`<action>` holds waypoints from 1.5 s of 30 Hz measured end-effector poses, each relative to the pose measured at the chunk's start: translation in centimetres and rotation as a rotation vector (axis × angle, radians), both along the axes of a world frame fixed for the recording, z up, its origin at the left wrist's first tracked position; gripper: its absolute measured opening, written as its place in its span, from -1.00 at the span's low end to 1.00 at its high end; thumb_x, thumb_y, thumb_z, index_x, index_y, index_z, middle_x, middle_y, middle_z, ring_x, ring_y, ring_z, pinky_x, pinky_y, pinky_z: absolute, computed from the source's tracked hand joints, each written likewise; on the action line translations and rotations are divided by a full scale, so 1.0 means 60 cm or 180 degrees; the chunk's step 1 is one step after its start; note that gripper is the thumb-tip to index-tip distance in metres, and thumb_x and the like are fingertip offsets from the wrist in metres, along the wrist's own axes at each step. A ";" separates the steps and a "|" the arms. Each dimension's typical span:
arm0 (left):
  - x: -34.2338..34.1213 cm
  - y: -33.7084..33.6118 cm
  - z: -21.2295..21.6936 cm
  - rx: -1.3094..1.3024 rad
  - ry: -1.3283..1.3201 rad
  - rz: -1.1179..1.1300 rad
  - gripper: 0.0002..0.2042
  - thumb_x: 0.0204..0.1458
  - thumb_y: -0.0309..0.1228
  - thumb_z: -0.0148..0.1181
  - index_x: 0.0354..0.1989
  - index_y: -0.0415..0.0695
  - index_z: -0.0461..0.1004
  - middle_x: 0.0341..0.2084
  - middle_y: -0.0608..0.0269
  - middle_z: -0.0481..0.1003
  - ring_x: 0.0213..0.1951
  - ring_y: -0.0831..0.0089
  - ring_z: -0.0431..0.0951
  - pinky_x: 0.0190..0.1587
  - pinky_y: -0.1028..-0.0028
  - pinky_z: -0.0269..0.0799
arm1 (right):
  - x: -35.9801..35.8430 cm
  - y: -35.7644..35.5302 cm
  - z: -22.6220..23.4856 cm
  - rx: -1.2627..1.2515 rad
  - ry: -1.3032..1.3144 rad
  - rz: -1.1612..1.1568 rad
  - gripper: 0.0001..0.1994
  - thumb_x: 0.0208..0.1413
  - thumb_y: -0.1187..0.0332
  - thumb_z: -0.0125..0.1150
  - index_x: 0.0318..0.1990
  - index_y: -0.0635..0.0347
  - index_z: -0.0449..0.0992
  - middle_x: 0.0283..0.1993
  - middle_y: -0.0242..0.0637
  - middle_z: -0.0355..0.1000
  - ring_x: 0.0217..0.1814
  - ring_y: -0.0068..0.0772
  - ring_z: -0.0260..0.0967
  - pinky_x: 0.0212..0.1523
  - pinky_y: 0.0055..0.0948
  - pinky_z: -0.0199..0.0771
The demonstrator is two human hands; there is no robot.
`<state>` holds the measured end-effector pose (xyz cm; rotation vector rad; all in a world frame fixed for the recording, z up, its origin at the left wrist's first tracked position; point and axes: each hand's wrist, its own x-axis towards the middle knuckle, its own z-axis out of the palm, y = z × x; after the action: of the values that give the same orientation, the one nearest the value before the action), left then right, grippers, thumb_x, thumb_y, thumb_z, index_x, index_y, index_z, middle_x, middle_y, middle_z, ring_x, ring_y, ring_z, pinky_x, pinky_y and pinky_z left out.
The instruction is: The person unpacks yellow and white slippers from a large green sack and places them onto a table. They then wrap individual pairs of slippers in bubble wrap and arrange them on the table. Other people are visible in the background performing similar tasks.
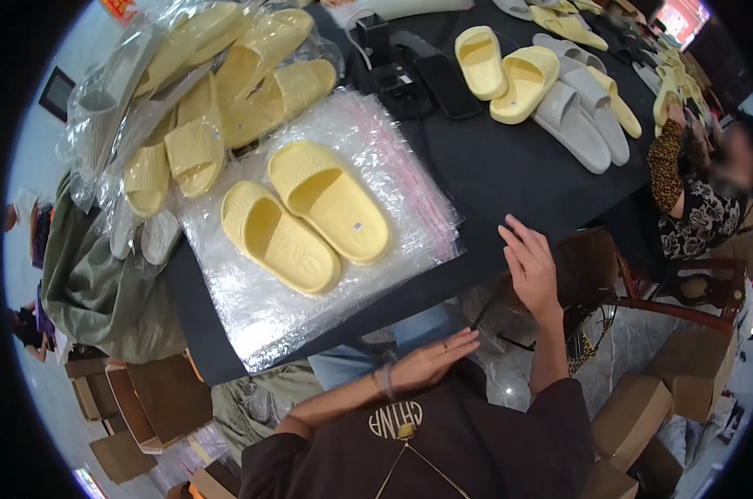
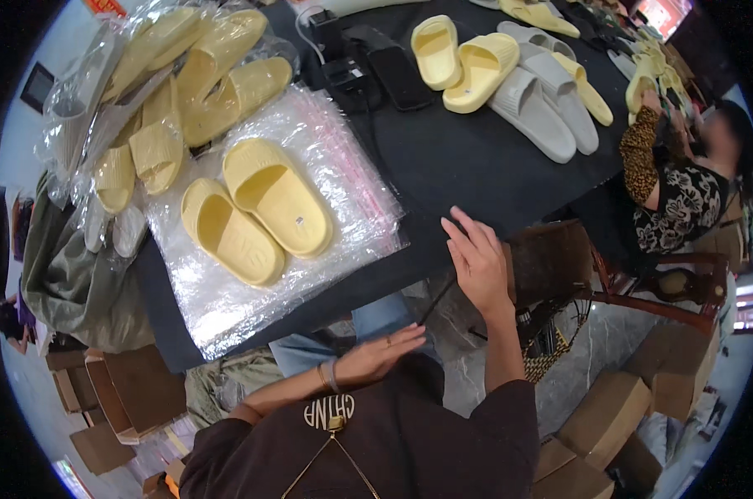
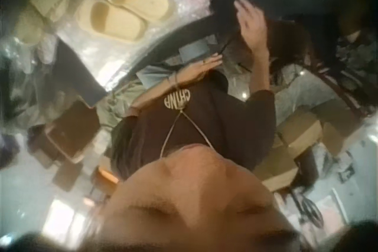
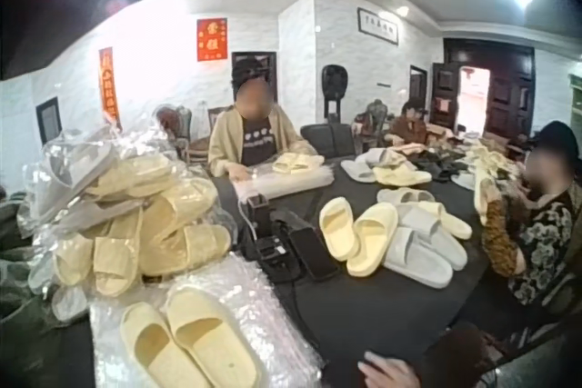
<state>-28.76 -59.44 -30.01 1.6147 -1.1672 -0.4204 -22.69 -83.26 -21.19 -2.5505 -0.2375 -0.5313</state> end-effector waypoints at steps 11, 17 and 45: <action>-0.025 0.171 0.131 -0.0057 -0.0293 0.2171 -0.61 0.00 -0.67 -0.01 0.05 -0.15 0.40 0.02 0.09 0.42 0.06 0.20 0.43 0.07 0.37 0.37 | 0.008 0.052 -0.004 0.0648 -0.0476 0.0256 -0.56 0.15 0.44 -0.04 0.19 0.36 0.22 0.30 0.05 0.11 0.32 0.00 0.10 0.30 -0.07 -0.01; 0.027 0.351 0.122 0.0787 -0.0942 0.5767 -0.56 0.10 -0.41 0.05 0.14 -0.34 0.24 0.04 -0.10 0.35 0.12 0.04 0.31 0.12 0.25 0.22 | 0.070 0.147 0.038 0.1136 0.0468 0.1183 -0.53 0.20 0.37 -0.05 0.22 0.43 0.14 0.28 0.08 0.12 0.33 0.02 0.04 0.29 -0.23 0.03; 0.148 0.443 0.142 0.2521 0.0991 0.5475 -0.21 -0.01 0.25 -0.05 -0.13 -0.47 0.34 -0.22 -0.33 0.46 -0.12 -0.10 0.49 -0.08 0.16 0.39 | 0.196 0.165 -0.052 -0.0520 0.0454 0.0239 -0.42 0.21 0.11 -0.10 0.21 0.44 0.12 0.04 0.18 0.23 0.05 0.22 0.18 0.09 -0.05 0.20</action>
<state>-19.91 -32.86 -21.48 2.4279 0.9298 0.0805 -10.95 -73.34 -24.32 -2.7108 -0.3360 -0.3108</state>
